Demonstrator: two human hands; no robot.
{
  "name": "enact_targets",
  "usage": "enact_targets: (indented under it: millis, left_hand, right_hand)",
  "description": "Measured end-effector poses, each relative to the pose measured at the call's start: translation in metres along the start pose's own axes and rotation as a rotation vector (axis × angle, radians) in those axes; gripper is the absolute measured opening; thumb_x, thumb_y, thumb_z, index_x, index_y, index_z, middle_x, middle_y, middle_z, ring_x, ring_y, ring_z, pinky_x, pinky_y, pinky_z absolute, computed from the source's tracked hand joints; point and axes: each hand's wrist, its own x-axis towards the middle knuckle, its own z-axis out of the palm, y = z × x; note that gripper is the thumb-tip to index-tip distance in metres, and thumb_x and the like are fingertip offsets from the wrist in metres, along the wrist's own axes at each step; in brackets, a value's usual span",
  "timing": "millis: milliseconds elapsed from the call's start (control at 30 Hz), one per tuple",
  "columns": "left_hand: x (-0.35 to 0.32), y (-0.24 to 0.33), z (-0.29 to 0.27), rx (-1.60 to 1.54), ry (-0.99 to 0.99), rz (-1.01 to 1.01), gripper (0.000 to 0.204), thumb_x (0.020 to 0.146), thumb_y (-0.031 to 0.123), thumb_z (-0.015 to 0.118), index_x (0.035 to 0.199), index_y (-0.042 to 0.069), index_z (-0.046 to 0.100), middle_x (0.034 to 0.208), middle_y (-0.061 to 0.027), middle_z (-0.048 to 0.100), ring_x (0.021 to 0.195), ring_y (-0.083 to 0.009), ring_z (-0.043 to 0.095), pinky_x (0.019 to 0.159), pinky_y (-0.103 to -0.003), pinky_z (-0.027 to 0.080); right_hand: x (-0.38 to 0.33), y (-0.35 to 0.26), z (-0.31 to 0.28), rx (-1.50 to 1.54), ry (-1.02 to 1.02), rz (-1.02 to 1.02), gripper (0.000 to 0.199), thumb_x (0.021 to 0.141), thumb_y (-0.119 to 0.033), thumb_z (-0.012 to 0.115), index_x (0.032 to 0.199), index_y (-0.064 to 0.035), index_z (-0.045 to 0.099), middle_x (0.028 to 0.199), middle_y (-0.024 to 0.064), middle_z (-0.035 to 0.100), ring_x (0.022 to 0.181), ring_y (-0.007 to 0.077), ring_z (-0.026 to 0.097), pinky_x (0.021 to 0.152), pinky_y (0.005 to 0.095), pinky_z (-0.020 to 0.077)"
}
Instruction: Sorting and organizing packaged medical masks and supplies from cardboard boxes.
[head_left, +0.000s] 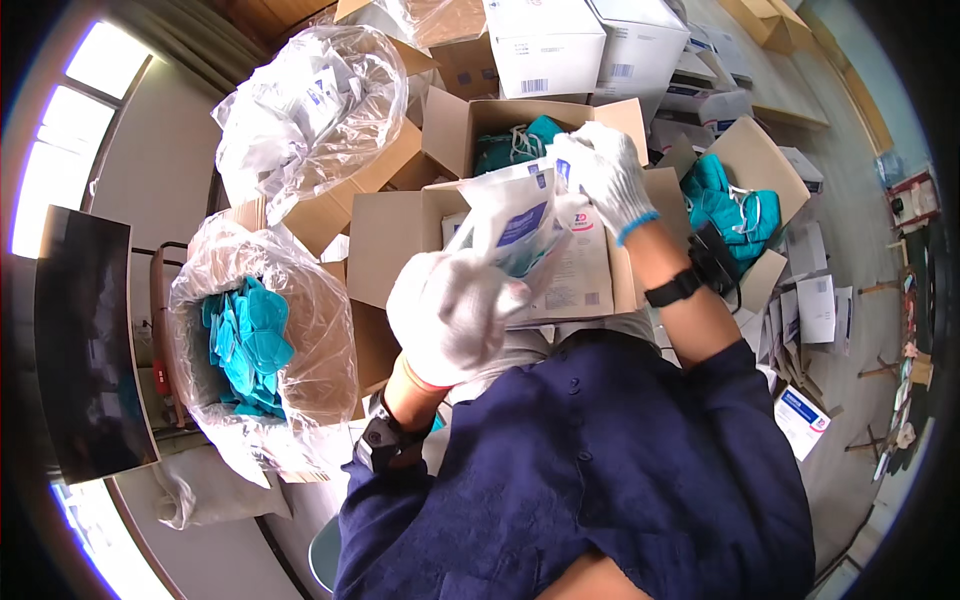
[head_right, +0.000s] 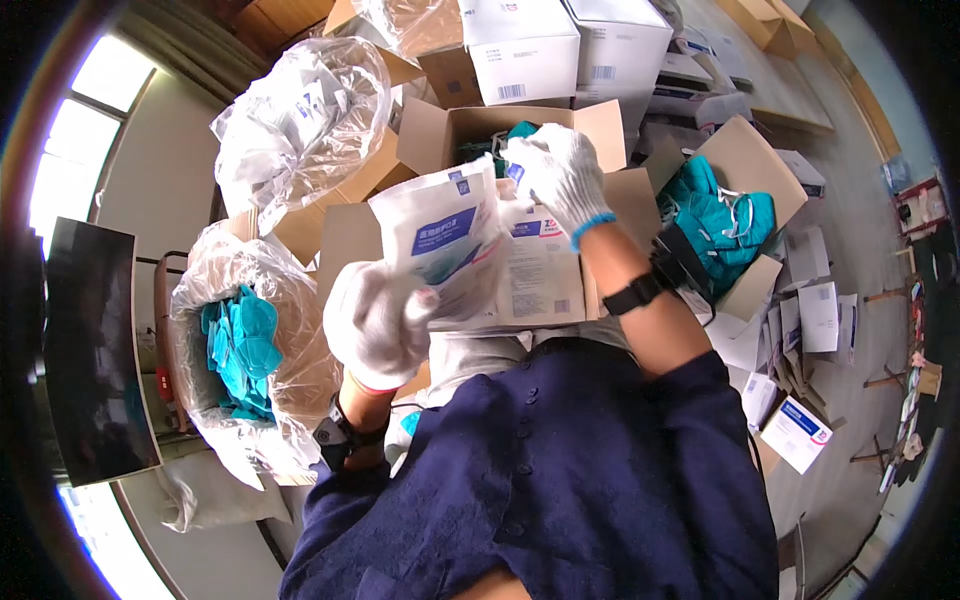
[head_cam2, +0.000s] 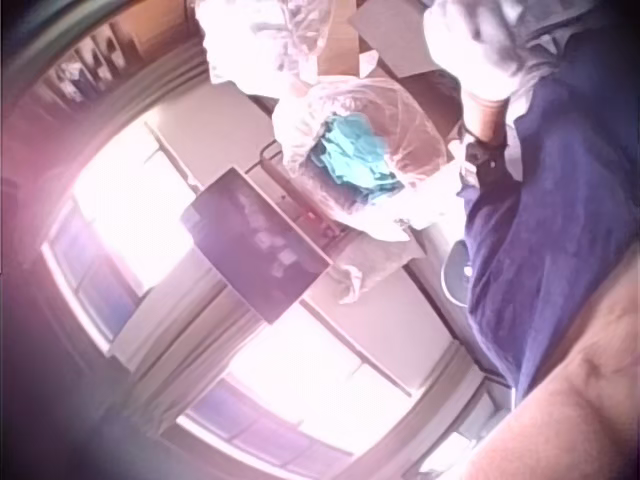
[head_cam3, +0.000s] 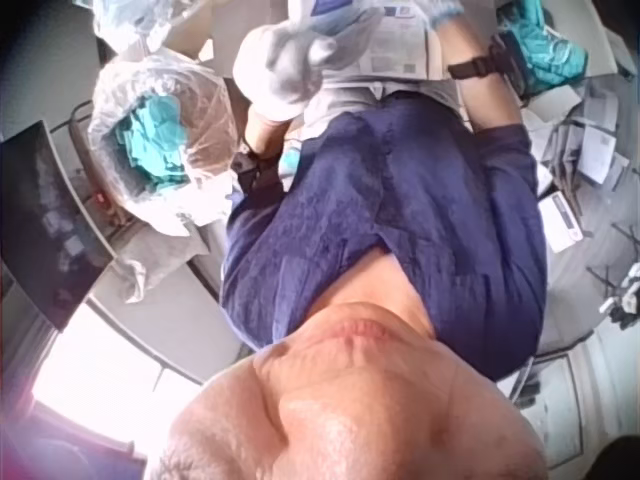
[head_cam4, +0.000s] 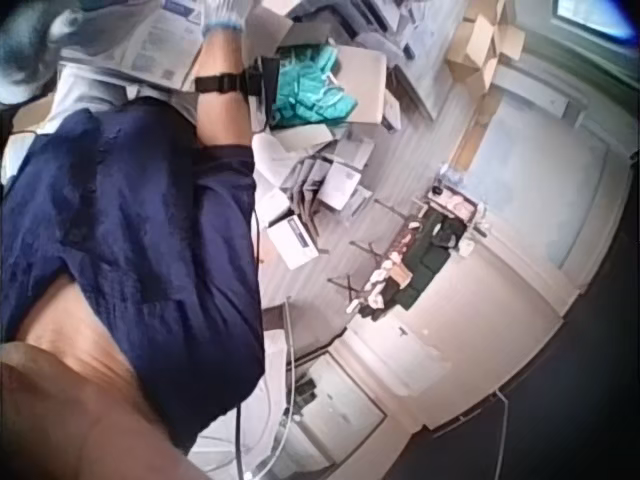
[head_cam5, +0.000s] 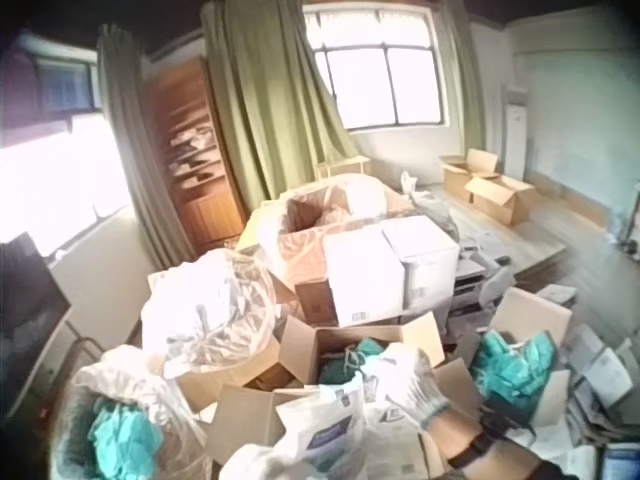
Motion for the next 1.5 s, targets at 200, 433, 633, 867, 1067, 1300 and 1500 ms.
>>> enact_targets:
  millis: [200,433,633,867,1067,1300,1500]
  left_hand:
    - [-0.007,-0.032,0.020,-0.070,-0.150,-0.274,0.015,0.091,0.016,0.065,0.084,0.002,0.067,0.078,-0.0116,0.062,0.068,-0.0306,0.062,0.063,-0.037,0.049]
    - [-0.002,-0.029,0.041,-0.102,-0.199,-0.151,0.009,0.083,0.015,0.071,0.082,0.006,0.069,0.078,-0.0093,0.063,0.068,-0.0289,0.063,0.063,-0.036,0.050]
    - [0.007,-0.028,0.039,-0.073,-0.207,-0.001,0.007,0.079,0.017,0.073,0.079,0.012,0.069,0.078,-0.0066,0.063,0.069,-0.0268,0.063,0.064,-0.036,0.051]
    - [-0.003,-0.032,0.045,-0.091,-0.166,0.045,0.009,0.079,0.015,0.075,0.078,0.011,0.067,0.078,-0.0064,0.064,0.067,-0.0260,0.063,0.062,-0.035,0.050]
    - [-0.005,-0.030,0.052,-0.268,-0.049,-0.183,0.034,0.075,0.009,0.082,0.100,0.005,0.060,0.067,-0.0032,0.062,0.057,-0.0152,0.062,0.055,-0.027,0.049]
    - [0.007,-0.034,0.047,-0.370,-0.240,-0.336,0.034,0.079,0.011,0.078,0.109,0.007,0.061,0.080,-0.0091,0.067,0.070,-0.0204,0.066,0.066,-0.030,0.054]
    - [0.016,-0.038,0.049,-0.517,-0.329,-0.574,0.028,0.080,0.008,0.072,0.105,0.007,0.061,0.082,-0.0136,0.064,0.076,-0.0260,0.069,0.072,-0.032,0.054]
  right_hand:
    - [-0.025,-0.033,-0.037,-0.408,-0.044,-0.426,0.017,0.086,-0.019,0.066,0.092,-0.0035,0.071,0.089,0.0127,0.070,0.082,0.0243,0.067,0.075,0.0342,0.0513]
    - [-0.047,-0.046,-0.025,-0.071,-0.242,-0.423,0.035,0.073,-0.020,0.082,0.103,-0.0070,0.069,0.096,0.0091,0.069,0.090,0.0264,0.067,0.081,0.0343,0.0525]
    - [-0.044,-0.051,-0.028,-0.014,-0.196,-0.430,0.033,0.071,-0.018,0.083,0.098,-0.0074,0.068,0.092,0.0090,0.069,0.089,0.0277,0.067,0.082,0.0356,0.0521]
    - [-0.044,-0.049,-0.031,-0.059,-0.313,-0.295,0.028,0.072,-0.017,0.079,0.095,-0.0057,0.066,0.085,0.0088,0.067,0.085,0.0266,0.066,0.077,0.0350,0.0509]
    - [-0.047,-0.069,-0.031,0.110,-0.374,-0.332,0.026,0.078,-0.020,0.076,0.098,-0.0052,0.068,0.089,0.0101,0.069,0.078,0.0266,0.065,0.072,0.0344,0.0500]
    - [-0.057,-0.056,-0.023,-0.247,-0.115,-0.846,0.014,0.078,-0.015,0.074,0.092,-0.0117,0.071,0.094,0.0067,0.068,0.090,0.0293,0.064,0.081,0.0410,0.0512]
    - [-0.054,-0.054,-0.017,-0.257,-0.069,-0.931,0.012,0.078,-0.014,0.074,0.089,-0.0111,0.069,0.092,0.0077,0.068,0.087,0.0302,0.064,0.079,0.0415,0.0513]
